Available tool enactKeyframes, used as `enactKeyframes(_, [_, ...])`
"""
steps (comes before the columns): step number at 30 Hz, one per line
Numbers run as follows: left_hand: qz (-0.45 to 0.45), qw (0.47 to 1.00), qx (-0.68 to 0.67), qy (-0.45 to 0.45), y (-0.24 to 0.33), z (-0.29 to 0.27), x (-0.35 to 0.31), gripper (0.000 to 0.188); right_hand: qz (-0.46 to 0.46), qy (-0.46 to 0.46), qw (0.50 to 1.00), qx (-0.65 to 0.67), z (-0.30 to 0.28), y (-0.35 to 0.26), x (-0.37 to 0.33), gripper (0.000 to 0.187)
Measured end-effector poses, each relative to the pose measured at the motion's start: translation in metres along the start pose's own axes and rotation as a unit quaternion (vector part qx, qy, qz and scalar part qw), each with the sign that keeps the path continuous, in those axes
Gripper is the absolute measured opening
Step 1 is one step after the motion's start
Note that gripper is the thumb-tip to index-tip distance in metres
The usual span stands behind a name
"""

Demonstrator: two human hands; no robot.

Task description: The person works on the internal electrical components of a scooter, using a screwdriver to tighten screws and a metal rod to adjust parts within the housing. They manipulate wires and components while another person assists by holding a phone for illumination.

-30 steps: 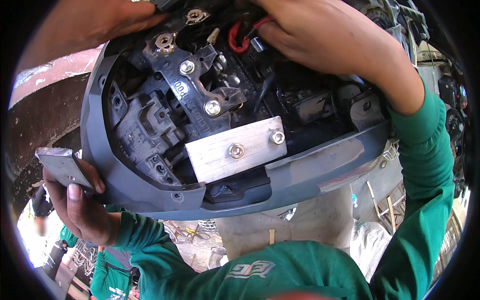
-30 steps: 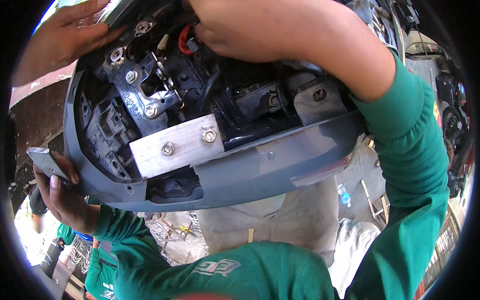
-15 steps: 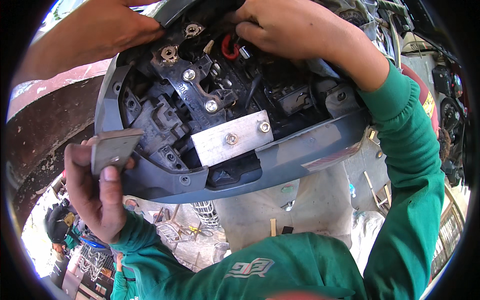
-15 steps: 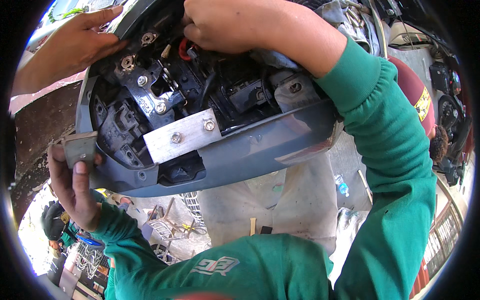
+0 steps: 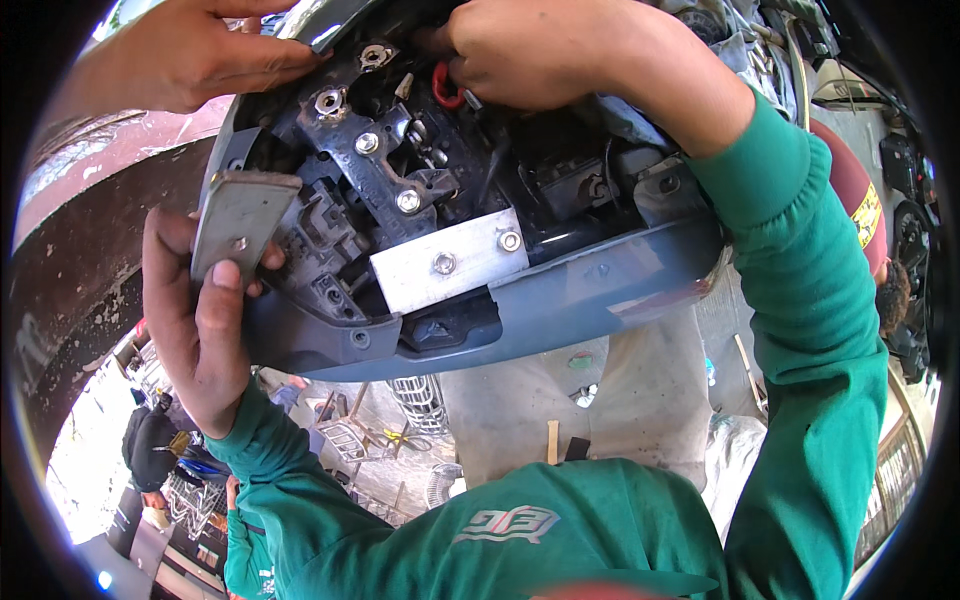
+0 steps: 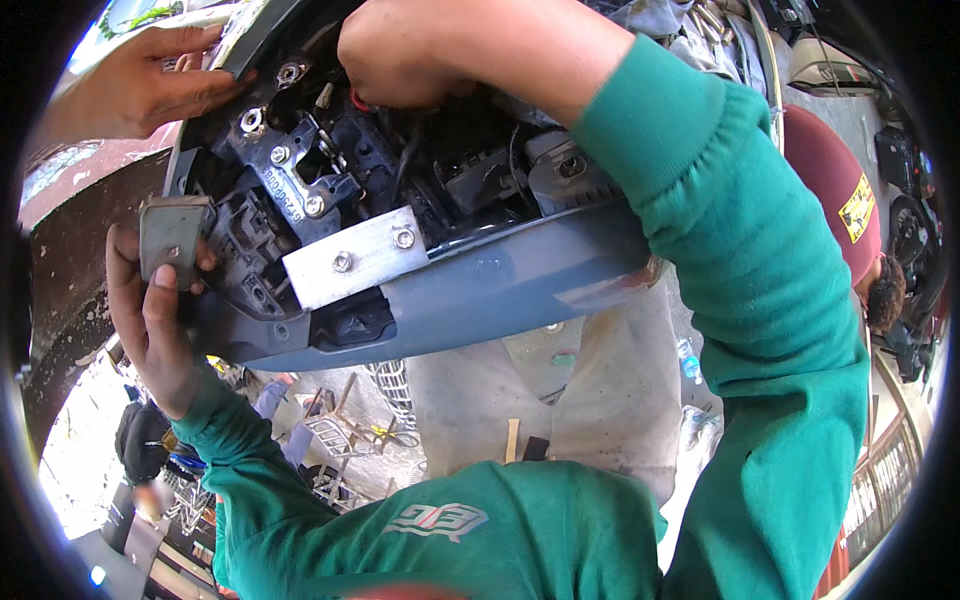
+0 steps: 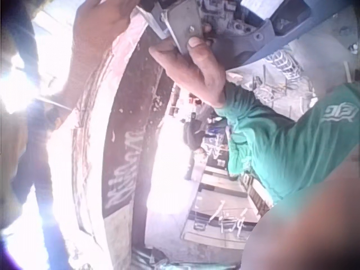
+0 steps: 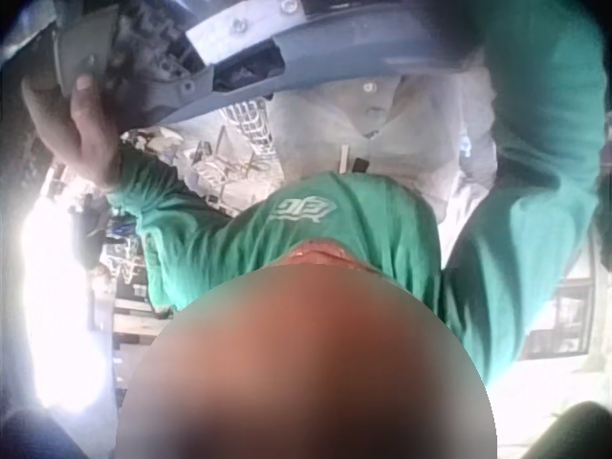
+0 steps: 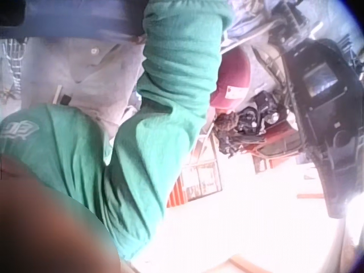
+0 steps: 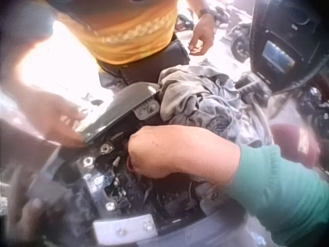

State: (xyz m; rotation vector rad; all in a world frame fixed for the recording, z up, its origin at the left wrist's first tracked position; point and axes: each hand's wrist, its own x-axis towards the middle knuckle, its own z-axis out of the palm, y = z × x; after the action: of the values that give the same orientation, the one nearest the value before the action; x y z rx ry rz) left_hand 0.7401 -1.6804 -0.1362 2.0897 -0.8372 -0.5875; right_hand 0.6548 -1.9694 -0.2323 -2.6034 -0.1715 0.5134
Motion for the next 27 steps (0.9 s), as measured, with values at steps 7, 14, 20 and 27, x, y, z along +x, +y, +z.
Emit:
enactKeyframes(7, [0.023,0.998,0.045,-0.023,0.001,-0.005,0.009,0.018,0.017,-0.055,0.995,-0.086,-0.015,-0.018,0.026,0.024])
enactKeyframes(14, [0.046,0.995,0.079,-0.050,0.007,-0.001,0.002,0.019,0.009,0.092,0.990,-0.104,-0.012,-0.012,-0.009,0.019])
enactKeyframes(20, [0.032,0.996,0.067,-0.044,0.005,-0.002,0.000,0.019,-0.072,0.117,0.978,-0.155,-0.005,0.003,-0.012,0.019])
enactKeyframes(27, [0.018,0.997,0.067,-0.024,0.010,0.001,-0.001,0.024,-0.144,0.208,0.953,-0.167,0.003,0.011,-0.006,0.022])
